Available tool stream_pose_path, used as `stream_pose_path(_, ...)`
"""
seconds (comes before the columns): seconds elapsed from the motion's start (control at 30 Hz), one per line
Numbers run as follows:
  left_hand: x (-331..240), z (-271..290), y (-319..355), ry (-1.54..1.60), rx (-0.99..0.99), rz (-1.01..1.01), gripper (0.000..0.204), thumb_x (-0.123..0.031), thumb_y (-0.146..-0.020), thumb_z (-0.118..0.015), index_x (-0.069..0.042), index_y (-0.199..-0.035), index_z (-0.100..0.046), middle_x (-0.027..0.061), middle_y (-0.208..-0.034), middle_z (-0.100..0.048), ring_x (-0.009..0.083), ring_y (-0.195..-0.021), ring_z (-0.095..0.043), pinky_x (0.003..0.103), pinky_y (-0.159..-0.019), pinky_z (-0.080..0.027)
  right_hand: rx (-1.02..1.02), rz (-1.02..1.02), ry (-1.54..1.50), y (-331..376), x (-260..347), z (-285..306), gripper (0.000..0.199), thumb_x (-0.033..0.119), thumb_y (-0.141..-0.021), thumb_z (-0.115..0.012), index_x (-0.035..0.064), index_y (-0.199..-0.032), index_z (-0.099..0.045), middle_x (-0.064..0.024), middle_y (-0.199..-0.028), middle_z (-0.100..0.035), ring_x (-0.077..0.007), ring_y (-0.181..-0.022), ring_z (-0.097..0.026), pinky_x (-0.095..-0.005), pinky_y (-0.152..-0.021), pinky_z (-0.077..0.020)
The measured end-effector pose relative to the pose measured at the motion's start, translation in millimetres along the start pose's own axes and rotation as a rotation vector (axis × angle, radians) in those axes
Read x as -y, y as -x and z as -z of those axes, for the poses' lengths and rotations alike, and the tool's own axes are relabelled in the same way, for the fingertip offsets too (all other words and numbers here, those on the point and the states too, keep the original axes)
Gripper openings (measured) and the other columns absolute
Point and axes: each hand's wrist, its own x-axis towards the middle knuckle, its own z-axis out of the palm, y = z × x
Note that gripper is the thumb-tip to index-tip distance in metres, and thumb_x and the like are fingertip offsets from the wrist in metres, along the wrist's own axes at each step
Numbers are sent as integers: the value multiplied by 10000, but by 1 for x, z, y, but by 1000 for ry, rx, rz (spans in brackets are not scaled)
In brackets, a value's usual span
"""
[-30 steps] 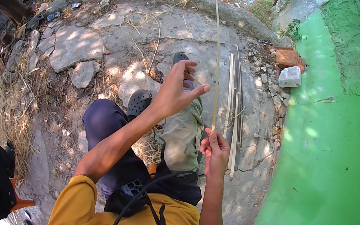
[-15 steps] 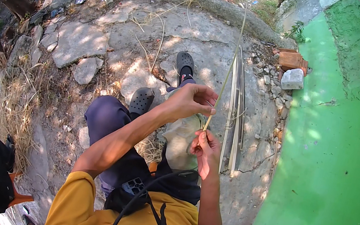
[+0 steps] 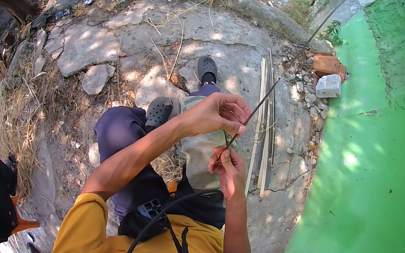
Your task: The person bends and tests thin bamboo strips by hand, then shaves and pares down a bamboo strip using a machete.
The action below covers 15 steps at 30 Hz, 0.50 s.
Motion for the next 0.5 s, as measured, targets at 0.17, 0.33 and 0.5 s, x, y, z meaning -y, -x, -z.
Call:
stream_pose_path(0.17, -2, -1, -2, -14, 9, 1, 316, -4, -901, -842, -28, -1174, -684, 9, -988, -709, 110, -895, -717, 286, -822, -620, 47, -2, -13, -2, -5, 2, 371, 338, -1151, -531, 8, -1226, -682, -65, -925, -709, -132, -782, -647, -276, -716, -491)
stream_pose_path(0.33, -4, 1, 0, -104, 11, 30, 313, -7, -884, -859, -25, -1138, -679, -1, -978, -692, 96, -905, -702, 268, -833, -606, 54, -12, 39, -3, -5, -2, 415, 363, -1159, -504, 2, -1264, -679, -71, -951, -716, -131, -784, -648, -273, -729, -491)
stream_pose_path(0.5, 0, 4, -1, -157, -4, -23, 306, -11, -875, -869, -35, -1112, -677, -12, -975, -690, 71, -900, -680, 253, -831, -588, 87, -8, 55, -5, -10, 7, 427, 363, -1167, -483, 1, -1288, -672, -93, -1047, -742, -145, -873, -680, -286, -764, -500)
